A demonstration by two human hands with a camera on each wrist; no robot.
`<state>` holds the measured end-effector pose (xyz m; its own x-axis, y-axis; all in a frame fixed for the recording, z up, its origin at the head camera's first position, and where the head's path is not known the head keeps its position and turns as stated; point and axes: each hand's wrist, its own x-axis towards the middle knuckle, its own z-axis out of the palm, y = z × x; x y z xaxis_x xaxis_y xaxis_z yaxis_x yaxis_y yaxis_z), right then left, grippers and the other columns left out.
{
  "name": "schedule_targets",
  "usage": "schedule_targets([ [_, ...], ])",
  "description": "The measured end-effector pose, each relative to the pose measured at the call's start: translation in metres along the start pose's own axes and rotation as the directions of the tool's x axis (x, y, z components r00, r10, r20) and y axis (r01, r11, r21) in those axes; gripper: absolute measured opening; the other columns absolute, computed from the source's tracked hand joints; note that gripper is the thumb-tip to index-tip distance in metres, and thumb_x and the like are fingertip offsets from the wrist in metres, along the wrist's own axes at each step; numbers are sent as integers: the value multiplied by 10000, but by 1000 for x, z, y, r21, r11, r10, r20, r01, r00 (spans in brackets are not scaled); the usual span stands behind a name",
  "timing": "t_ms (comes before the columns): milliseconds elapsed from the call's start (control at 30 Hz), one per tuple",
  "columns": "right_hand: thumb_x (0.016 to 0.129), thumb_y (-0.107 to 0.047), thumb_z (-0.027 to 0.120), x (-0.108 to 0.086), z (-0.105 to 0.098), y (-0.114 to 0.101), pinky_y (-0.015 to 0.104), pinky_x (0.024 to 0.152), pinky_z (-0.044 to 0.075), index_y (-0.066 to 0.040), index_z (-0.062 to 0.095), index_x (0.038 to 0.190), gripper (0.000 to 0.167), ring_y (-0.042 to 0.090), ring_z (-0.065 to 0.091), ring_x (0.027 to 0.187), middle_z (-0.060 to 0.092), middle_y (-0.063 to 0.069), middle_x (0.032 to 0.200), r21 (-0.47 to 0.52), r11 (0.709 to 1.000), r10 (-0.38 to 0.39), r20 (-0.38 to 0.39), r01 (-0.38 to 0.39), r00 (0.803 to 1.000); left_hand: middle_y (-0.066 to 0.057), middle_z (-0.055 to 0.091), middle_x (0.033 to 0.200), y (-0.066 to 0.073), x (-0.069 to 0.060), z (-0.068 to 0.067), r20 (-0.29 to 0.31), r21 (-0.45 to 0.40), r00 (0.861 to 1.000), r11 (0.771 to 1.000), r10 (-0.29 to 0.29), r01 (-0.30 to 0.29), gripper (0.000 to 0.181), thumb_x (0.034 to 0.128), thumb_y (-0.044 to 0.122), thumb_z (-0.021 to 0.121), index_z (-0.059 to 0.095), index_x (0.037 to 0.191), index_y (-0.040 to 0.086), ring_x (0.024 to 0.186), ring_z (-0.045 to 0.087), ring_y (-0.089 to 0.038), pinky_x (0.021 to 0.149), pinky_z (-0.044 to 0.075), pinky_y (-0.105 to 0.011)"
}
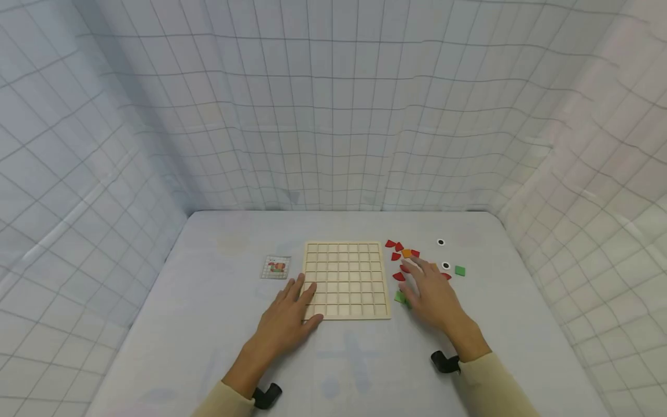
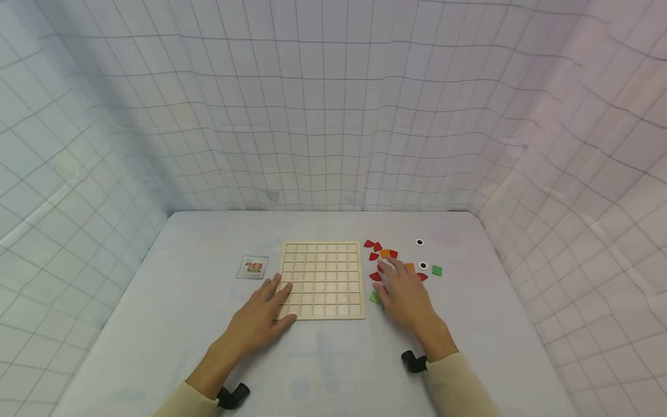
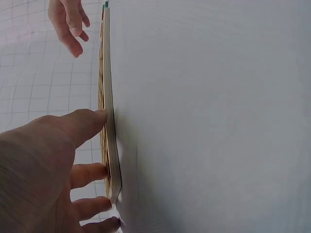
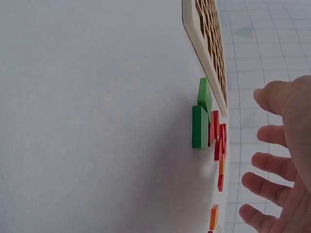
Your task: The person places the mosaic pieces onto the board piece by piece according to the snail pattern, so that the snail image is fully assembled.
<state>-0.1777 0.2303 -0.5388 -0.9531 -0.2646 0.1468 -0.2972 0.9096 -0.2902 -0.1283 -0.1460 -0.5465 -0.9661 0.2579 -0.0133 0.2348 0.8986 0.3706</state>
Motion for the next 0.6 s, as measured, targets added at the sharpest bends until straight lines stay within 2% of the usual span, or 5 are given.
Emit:
schedule_targets([
  [133,1122,-296,774,6,-3,10,689,1217,597,-52,606,1672,625,488,609,1537,586,246,1721,8,1000,27,-37,-27,999,-270,380,1880,2,0,0,-6,6,1000,1000,2,-2,769,1105,466,794,552,1737,100,1739,403,-527,1384,425,-690],
  [300,1124,-245,769,14,-8,24,690,1206,602,-34,613,1661,597,507,615,1508,594,266,1696,44,997,59,-68,-56,996,-261,400,1874,3,0,-1,-16,18,1000,1000,1,0,760,1099,459,803,566,1727,103,1731,422,-520,1377,441,-676],
  [433,1140,-228,741,21,-11,38,720,1215,581,-37,594,1678,590,529,593,1510,577,288,1689,65,994,97,-64,-92,993,-264,410,1867,3,0,-2,-13,19,1000,1000,4,-4,761,1092,453,816,574,1720,97,1723,432,-525,1374,447,-674],
  [600,1155,-197,706,32,-13,57,757,1255,524,-5,605,1655,545,574,586,1496,586,339,1643,89,991,108,-78,-101,991,-267,405,1869,2,-1,-3,-1,0,1000,1000,9,-9,784,1084,469,825,569,1724,95,1727,421,-532,1376,441,-680],
])
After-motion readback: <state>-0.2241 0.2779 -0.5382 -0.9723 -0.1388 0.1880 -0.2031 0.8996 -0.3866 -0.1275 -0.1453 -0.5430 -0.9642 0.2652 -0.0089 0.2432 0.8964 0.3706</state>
